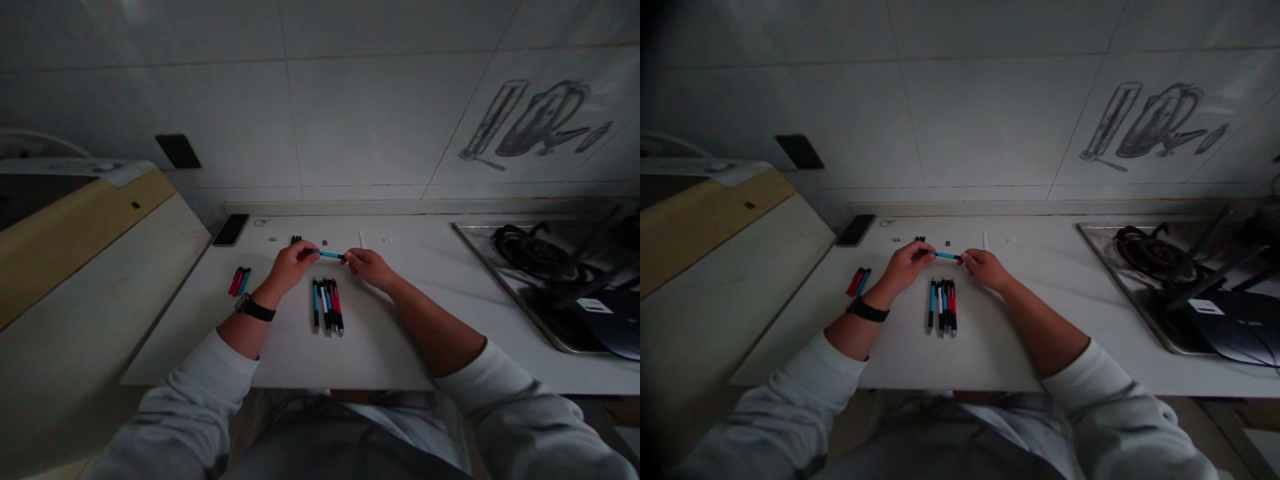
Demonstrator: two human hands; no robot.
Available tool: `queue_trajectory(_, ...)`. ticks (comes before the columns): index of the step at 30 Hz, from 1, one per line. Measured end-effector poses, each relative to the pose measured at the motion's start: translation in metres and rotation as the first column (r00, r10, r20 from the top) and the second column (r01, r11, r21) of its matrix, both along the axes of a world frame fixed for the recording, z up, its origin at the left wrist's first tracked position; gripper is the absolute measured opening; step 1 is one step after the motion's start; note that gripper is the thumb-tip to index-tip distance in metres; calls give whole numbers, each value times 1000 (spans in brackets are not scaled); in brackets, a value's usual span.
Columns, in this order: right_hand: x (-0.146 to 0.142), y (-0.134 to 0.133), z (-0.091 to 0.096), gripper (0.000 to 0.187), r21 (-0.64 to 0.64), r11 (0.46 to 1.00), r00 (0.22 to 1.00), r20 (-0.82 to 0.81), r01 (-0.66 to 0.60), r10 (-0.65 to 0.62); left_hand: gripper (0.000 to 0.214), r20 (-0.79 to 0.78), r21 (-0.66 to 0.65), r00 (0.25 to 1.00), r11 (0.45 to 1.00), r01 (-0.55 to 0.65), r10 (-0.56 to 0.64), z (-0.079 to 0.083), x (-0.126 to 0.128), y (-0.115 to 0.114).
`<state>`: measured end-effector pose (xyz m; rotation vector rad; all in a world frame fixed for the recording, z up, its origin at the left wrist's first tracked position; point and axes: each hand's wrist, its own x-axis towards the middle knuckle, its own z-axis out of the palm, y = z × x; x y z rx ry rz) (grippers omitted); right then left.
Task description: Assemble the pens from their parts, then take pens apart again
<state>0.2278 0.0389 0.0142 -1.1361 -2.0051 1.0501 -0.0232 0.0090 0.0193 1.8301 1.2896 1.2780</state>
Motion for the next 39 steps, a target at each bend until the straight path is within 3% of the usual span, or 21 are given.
queue_trajectory(4, 2, 2, 0, 42, 3, 1000, 998, 65, 11, -12, 16, -92, -23, 996, 1000, 5, -7, -2, -2, 0)
queue_trajectory(8, 0, -2, 3, 36, 61, 997, 993, 110, 40, -47, 18, 60, -111, 997, 993, 49, -43, -1, 2, 0)
queue_trajectory(14, -4, -12, 13, 29, 255, 962, 979, 153, 95, -137, 29, 240, -226, 970, 970, 89, -34, 3, 5, 1)
queue_trajectory(24, -4, -19, 19, 29, 402, 912, 967, 189, 82, -170, 31, 368, -275, 930, 955, 113, -4, 1, 8, 1)
queue_trajectory(27, -3, -14, 14, 33, 287, 955, 977, 174, 71, -125, 25, 250, -186, 968, 982, 30, 18, 2, 8, -1)
queue_trajectory(31, 1, -4, 7, 34, 101, 992, 988, 147, -71, 55, 17, -82, 80, 993, 994, -80, 86, 7, 3, -6)
queue_trajectory(34, 5, 0, 5, 35, 31, 994, 987, 123, -105, 100, 14, -242, 196, 967, 980, -28, 76, 11, -2, -7)
queue_trajectory(39, 7, -1, 6, 44, -103, 983, 987, 34, -155, 159, 15, -337, 202, 941, 979, 33, 38, 13, -8, -5)
